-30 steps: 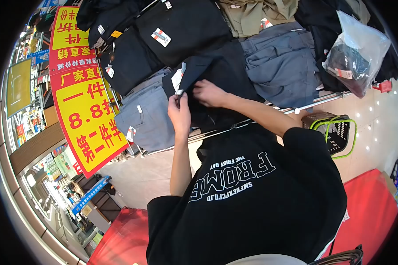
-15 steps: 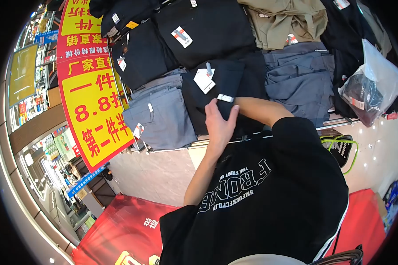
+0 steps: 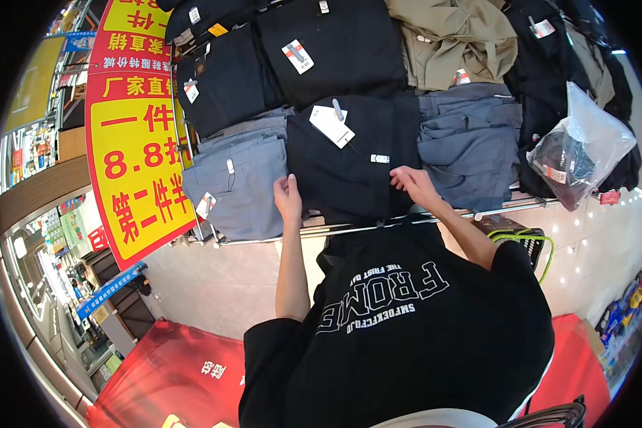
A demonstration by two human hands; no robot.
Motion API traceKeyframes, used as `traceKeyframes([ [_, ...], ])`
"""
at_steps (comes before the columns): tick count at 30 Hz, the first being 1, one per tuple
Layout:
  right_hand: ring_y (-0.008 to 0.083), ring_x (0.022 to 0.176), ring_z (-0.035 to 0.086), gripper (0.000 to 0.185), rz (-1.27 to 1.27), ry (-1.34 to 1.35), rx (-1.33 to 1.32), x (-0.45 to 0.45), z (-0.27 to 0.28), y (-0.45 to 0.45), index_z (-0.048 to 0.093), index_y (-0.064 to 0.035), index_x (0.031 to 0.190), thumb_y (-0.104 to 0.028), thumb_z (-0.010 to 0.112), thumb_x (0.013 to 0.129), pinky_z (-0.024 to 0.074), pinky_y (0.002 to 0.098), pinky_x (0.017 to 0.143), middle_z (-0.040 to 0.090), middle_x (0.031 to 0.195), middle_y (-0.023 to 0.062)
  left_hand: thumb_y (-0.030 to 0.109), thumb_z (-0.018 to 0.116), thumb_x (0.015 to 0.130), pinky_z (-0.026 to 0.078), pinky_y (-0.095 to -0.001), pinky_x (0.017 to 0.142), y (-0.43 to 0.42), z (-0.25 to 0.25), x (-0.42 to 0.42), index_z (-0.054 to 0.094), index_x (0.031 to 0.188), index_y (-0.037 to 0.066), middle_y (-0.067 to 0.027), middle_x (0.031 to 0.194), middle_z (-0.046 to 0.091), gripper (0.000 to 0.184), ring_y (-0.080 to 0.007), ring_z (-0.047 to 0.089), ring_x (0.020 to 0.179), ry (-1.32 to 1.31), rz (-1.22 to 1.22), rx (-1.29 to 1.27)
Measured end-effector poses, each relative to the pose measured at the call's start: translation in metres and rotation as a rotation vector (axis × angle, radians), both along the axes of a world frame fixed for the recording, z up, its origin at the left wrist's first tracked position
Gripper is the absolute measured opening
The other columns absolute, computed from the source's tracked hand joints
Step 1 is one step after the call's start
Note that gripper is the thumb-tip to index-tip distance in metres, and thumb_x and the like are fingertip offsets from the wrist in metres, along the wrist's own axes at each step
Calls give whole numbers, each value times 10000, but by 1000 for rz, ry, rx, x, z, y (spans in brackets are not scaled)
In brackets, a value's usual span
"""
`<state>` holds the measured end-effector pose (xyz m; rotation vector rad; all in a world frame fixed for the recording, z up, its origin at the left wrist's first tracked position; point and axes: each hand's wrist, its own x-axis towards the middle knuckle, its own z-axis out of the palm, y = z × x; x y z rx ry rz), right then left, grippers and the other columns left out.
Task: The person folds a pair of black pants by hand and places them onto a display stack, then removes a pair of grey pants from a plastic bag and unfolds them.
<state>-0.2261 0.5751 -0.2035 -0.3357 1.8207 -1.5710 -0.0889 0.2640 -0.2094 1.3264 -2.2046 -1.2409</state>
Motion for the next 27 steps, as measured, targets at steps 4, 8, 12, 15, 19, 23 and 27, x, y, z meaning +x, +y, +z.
traceKeyframes([
  [4,152,602,621,430,-227,-78,162,-25,9,-21,639,12,925,-410,550,923,482,278,593,668,738,84,324,602,910,479,-318,806,-14,-2,-15,575,1093,-66,-157,981,648,432,-219,619,875,34,-62,99],
  [8,231,727,673,525,-410,141,369,-76,-19,-71,642,-4,807,-528,671,783,503,338,671,678,733,130,357,595,907,483,-330,820,-28,-17,-46,589,1107,-58,-177,987,657,461,-231,629,891,32,-151,31],
  [12,304,730,634,447,-357,286,588,-114,-10,-98,583,-10,701,-436,695,772,482,379,662,613,685,175,348,599,900,478,-346,838,-42,-15,-86,596,1110,-56,-184,992,662,455,-248,633,926,0,-158,0],
  [15,288,734,573,365,-371,392,347,-117,11,-100,576,-3,725,-333,720,782,458,371,692,567,703,129,343,609,889,479,-359,853,-57,-26,-119,594,1123,-54,-183,988,669,461,-269,639,945,30,-171,72],
  [19,238,863,532,266,-675,617,120,-93,15,-91,608,9,804,-224,734,793,429,330,778,554,925,103,287,597,913,470,-311,764,-76,-52,-133,629,1012,-37,-113,875,666,341,-182,605,815,-6,-162,151],
  [23,97,774,455,293,-807,408,15,-100,-22,-83,502,-2,742,-206,659,884,374,239,668,475,844,7,250,592,919,453,-319,691,-64,-35,-141,610,875,-23,-73,752,624,278,-161,562,705,83,-134,153],
  [27,76,641,258,390,-698,184,-7,-108,-22,-86,313,-49,695,-202,589,923,265,268,554,247,667,-22,243,627,900,462,-295,764,-52,-41,-164,610,869,-11,-53,765,623,257,-153,573,782,489,-79,187],
])
